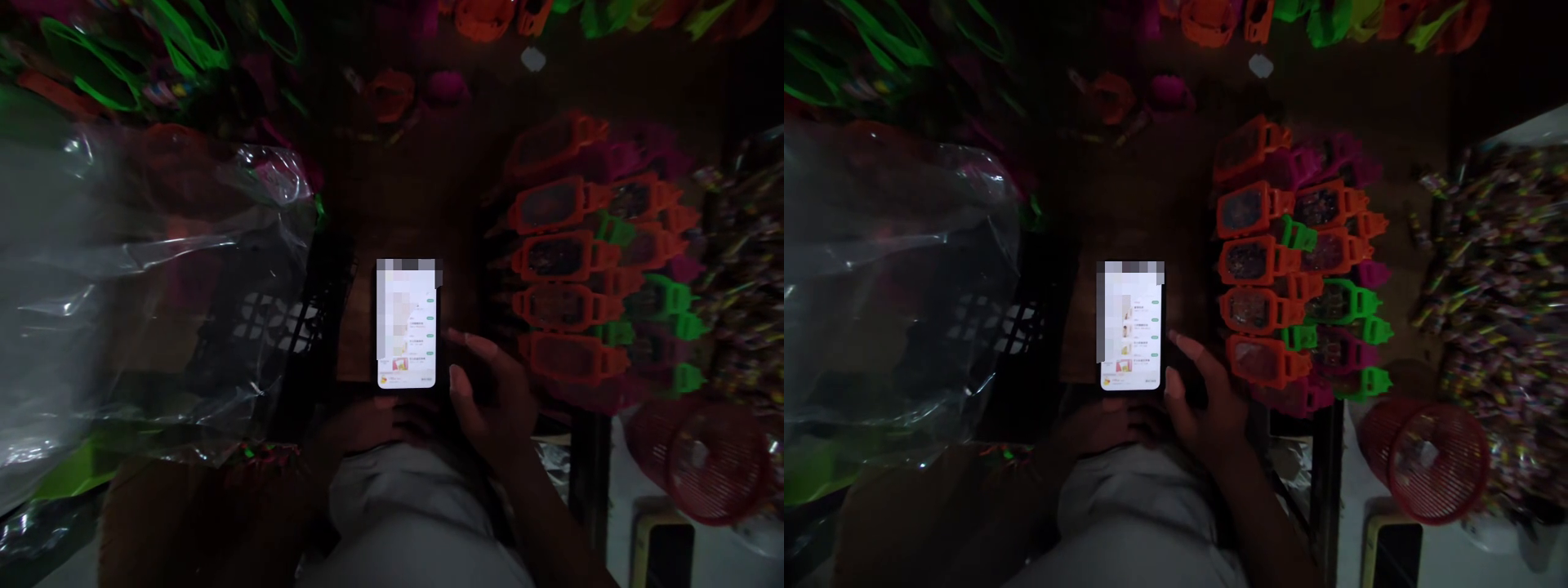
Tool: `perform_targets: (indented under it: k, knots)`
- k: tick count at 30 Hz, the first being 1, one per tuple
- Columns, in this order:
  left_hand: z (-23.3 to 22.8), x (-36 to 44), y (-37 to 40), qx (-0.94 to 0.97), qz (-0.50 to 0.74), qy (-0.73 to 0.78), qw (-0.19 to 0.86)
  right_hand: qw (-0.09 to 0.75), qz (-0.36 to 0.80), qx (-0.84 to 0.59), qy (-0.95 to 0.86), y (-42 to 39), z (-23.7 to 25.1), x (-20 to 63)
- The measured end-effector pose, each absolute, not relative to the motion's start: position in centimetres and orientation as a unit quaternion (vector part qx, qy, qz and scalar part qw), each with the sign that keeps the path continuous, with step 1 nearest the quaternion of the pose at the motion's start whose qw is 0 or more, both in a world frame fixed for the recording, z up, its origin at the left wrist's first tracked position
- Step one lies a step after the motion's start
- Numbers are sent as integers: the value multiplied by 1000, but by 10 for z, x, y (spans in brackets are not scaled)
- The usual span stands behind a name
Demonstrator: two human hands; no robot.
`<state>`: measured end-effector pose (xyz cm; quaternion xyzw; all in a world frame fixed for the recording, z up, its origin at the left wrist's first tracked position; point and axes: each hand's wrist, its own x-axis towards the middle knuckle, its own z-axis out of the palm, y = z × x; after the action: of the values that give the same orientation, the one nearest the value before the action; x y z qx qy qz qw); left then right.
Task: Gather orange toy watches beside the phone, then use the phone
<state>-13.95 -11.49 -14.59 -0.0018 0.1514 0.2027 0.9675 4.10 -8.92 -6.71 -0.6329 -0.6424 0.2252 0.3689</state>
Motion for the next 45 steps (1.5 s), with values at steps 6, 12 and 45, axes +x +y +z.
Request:
perform_targets:
  k: [6, 12, 45]
  knots:
    - [-146, -139, -118, -3, 198, 157, 967, 328, 179, -628, -683, -86, -61, 37]
    - [-144, -139, -116, -8, 204, 160, 966, 345, 192, -620, -678, -86, -61, 35]
    - [-148, -138, -119, -10, 217, 168, 962, 312, 196, -583, -724, -79, -59, 34]
